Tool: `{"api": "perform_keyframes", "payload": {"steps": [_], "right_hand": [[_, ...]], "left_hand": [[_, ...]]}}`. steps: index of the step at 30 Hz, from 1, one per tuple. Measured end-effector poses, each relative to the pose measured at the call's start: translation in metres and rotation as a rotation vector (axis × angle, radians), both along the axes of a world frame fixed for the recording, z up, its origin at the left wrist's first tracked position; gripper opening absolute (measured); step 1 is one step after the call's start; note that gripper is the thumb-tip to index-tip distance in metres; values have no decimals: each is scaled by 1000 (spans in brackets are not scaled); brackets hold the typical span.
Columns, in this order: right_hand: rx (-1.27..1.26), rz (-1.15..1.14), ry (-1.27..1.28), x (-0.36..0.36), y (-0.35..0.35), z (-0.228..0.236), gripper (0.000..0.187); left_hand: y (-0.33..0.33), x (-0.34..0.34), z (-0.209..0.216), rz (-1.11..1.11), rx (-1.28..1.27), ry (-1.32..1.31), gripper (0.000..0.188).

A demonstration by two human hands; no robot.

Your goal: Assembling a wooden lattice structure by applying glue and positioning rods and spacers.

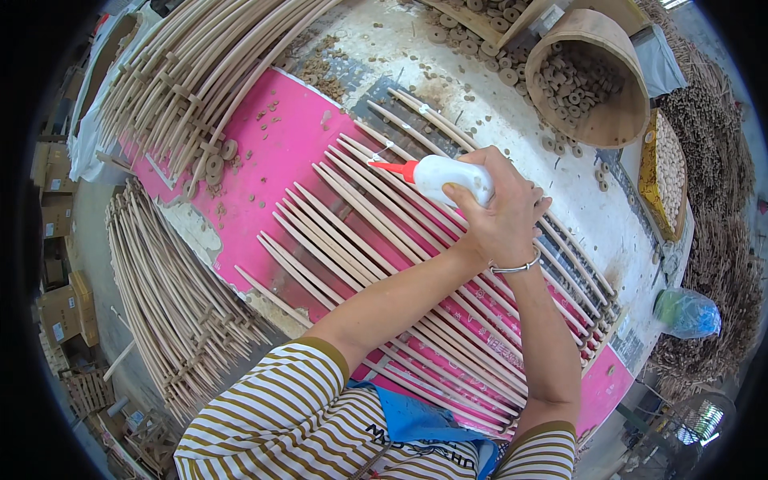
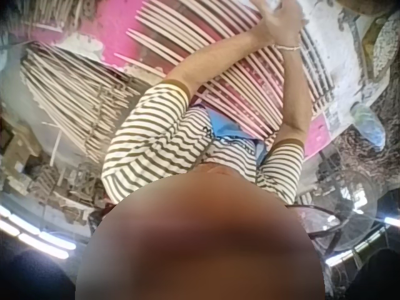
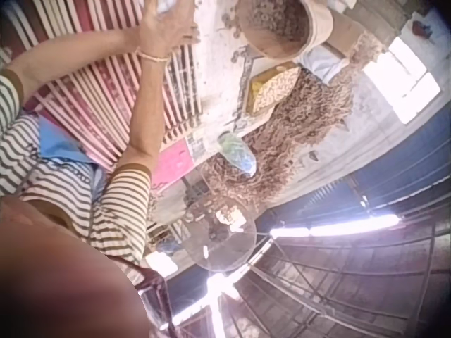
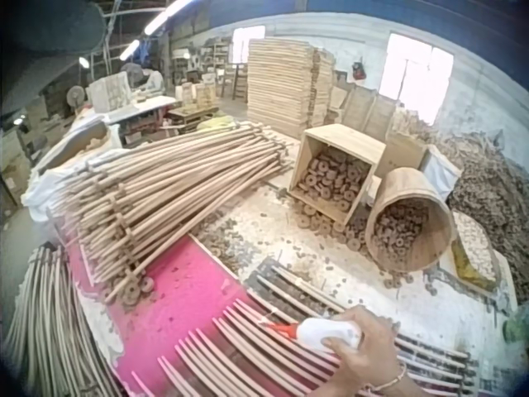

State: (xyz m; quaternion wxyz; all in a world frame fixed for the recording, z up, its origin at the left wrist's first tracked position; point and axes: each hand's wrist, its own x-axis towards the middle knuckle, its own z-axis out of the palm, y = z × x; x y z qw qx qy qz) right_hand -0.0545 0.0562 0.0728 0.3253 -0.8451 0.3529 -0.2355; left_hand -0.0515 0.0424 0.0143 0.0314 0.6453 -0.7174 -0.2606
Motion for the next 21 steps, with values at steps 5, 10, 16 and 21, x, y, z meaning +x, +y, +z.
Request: {"api": "perform_keyframes", "payload": {"steps": [5, 10, 16, 21], "right_hand": [[8, 19, -30, -8, -4, -1, 30], [-5, 37, 15, -6, 1, 1, 30], [-19, 48, 6, 10, 11, 1, 30], [-37, 29, 31, -9, 2, -5, 30]], "left_hand": [[7, 0, 9, -17, 66, -50, 60], [6, 3, 14, -30, 138, -106, 60], [11, -9, -116, 176, -753, 878, 60], [6, -7, -30, 30, -297, 433, 59]]}}
